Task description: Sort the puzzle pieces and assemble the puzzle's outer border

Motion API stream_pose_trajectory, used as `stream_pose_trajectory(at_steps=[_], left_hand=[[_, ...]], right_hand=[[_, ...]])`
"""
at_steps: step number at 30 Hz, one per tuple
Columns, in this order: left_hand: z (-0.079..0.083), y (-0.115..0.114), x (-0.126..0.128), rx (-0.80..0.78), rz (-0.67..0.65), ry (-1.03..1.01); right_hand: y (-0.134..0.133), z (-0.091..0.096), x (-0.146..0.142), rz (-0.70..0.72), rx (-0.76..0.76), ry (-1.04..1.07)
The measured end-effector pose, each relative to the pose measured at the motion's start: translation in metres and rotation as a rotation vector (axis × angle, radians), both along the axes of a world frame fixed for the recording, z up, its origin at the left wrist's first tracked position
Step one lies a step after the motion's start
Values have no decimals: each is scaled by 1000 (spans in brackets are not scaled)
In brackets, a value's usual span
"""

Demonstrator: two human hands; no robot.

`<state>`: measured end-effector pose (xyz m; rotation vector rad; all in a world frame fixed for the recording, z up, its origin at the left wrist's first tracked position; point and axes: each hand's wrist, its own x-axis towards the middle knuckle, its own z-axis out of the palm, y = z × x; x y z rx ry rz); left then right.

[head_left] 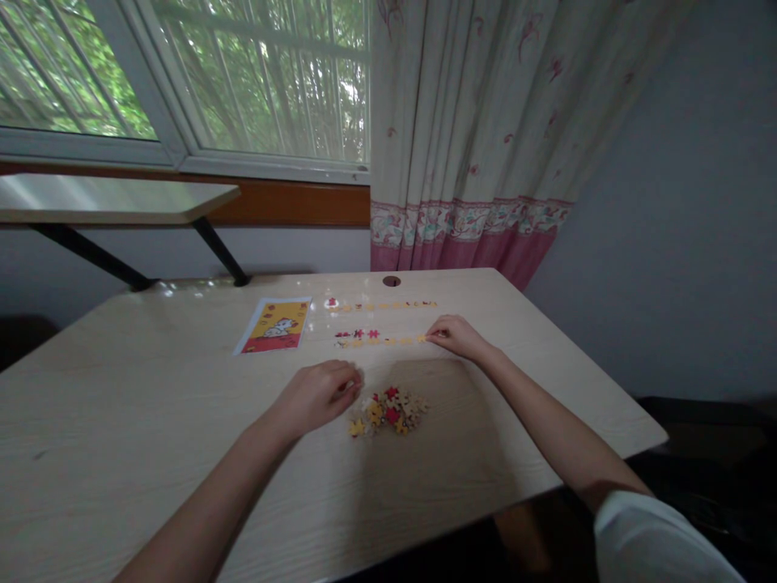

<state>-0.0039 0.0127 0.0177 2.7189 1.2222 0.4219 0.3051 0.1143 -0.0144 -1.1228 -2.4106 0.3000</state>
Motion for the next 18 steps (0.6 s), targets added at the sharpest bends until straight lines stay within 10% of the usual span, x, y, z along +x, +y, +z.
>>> stream_pose_trajectory(at_steps=[18], left_hand=[[-6, 0, 2, -3, -22, 33]], right_hand=[[-3, 1, -2, -90, -102, 10]])
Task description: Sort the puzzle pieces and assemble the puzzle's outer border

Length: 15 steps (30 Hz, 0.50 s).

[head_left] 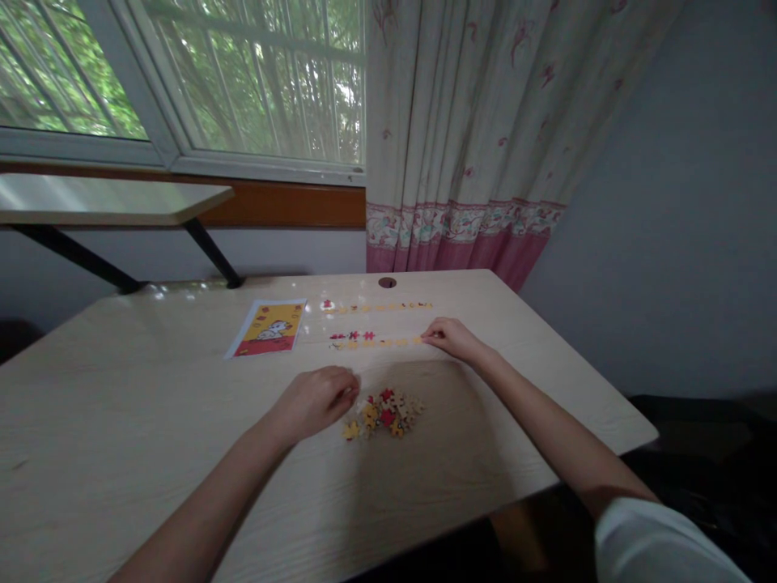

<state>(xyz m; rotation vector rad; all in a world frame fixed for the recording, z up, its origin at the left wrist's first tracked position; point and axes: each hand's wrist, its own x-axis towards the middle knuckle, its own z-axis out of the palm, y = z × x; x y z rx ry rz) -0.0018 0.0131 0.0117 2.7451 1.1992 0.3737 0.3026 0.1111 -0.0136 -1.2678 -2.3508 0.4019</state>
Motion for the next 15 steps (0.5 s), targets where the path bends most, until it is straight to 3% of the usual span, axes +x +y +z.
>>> stream_pose_trajectory(at_steps=[11, 13, 15], left_hand=[[-2, 0, 0, 7, -9, 47], [-2, 0, 0, 17, -6, 52], [-1, -1, 1, 33, 1, 63]], right_hand=[[-17, 4, -4, -74, 107, 5], [-23, 6, -6, -25, 121, 57], [-32, 9, -11, 111, 97, 85]])
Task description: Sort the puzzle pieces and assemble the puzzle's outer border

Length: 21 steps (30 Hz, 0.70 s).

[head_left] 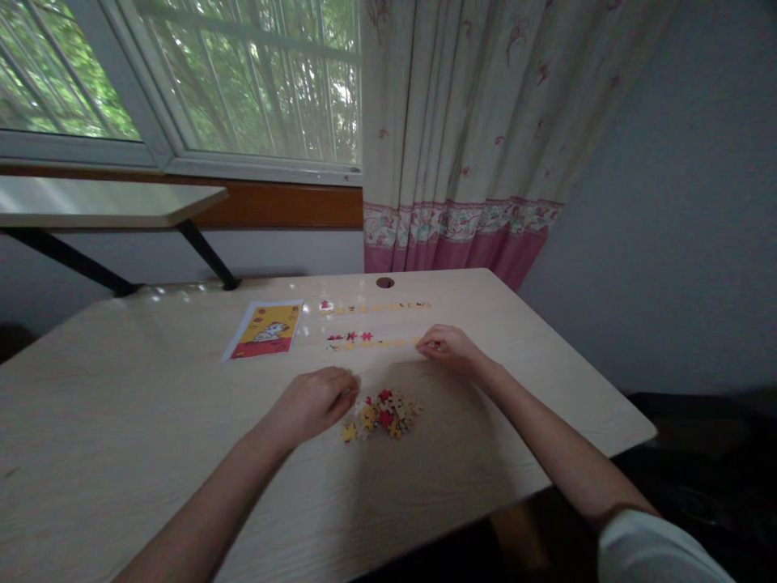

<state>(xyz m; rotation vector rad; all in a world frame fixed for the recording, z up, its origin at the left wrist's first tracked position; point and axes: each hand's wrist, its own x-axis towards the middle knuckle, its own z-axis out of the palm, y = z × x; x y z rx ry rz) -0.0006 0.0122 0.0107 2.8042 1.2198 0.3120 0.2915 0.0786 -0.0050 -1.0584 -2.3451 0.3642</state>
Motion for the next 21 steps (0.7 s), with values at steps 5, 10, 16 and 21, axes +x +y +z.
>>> stream_pose_trajectory(at_steps=[5, 10, 16, 21], left_hand=[[2, -2, 4, 46, -1, 28], [2, -3, 6, 80, -20, 43], [1, -5, 8, 45, -15, -12], [3, -9, 14, -109, 11, -187]], right_hand=[[-29, 12, -24, 351, -88, -57], [-44, 18, -41, 399, -141, -128], [-45, 15, -42, 316, -268, -51], [-48, 18, -45, 228, -318, 128]])
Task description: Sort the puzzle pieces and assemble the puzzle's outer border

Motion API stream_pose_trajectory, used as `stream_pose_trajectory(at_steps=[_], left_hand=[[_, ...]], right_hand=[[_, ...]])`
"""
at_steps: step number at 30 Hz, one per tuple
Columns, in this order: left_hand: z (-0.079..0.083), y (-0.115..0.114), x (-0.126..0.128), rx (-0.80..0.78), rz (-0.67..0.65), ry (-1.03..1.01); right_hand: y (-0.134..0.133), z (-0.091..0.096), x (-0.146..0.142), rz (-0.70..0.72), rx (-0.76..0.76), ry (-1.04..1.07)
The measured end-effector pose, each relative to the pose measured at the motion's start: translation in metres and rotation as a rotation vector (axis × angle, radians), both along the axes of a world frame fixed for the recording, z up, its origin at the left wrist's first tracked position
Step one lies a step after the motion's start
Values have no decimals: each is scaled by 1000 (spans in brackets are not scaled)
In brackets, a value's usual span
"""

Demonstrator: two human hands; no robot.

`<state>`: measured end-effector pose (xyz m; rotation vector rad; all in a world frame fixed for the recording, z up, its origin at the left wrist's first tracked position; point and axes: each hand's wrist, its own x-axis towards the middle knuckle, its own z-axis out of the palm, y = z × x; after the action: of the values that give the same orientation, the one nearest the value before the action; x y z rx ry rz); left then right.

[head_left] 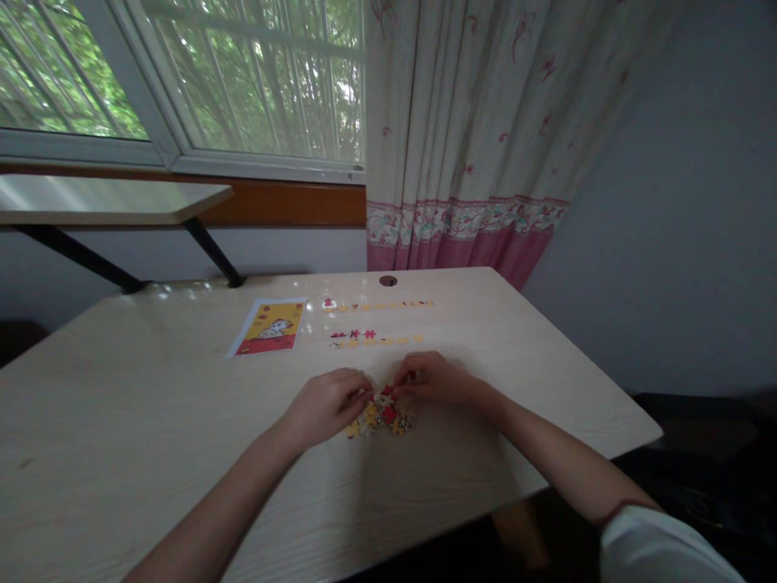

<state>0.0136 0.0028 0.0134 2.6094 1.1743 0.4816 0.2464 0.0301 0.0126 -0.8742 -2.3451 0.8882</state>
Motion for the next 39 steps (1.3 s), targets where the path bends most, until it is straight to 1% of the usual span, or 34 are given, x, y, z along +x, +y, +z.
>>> stream_pose_trajectory(at_steps=[3, 6, 9, 11, 13, 16, 19, 22, 25, 30, 32, 35, 39], left_hand=[[1, -1, 6, -129, 39, -142], [1, -1, 11, -280, 77, -320], [-1, -2, 17, -427, 132, -496], [-3, -2, 20, -507, 168, -591], [-7, -2, 22, -558, 194, -673], [-15, 2, 23, -608, 227, -759], [-22, 5, 22, -655, 276, -793], [-23, 5, 23, -694, 300, -844], [-18, 3, 24, -691, 312, -893], [-8, 1, 24, -622, 359, -900], [-6, 1, 24, -588, 360, -888], [-8, 1, 24, -587, 335, -872], [-11, 1, 25, -600, 308, -856]], right_hand=[[-1, 0, -3, -79, 76, 107], [1, -2, -5, -110, 270, 152], [3, -6, -7, -86, 496, 165], [3, -7, -7, -64, 621, 177], [3, -8, -8, -58, 718, 189], [2, -6, -7, -44, 800, 178], [1, -6, -6, -39, 844, 153], [2, -8, -6, -35, 867, 127], [3, -10, -6, -26, 810, 110], [5, -7, -5, -157, 657, 113], [5, -6, -4, -169, 627, 114], [5, -5, -5, -146, 621, 100], [4, -5, -7, -127, 654, 108]])
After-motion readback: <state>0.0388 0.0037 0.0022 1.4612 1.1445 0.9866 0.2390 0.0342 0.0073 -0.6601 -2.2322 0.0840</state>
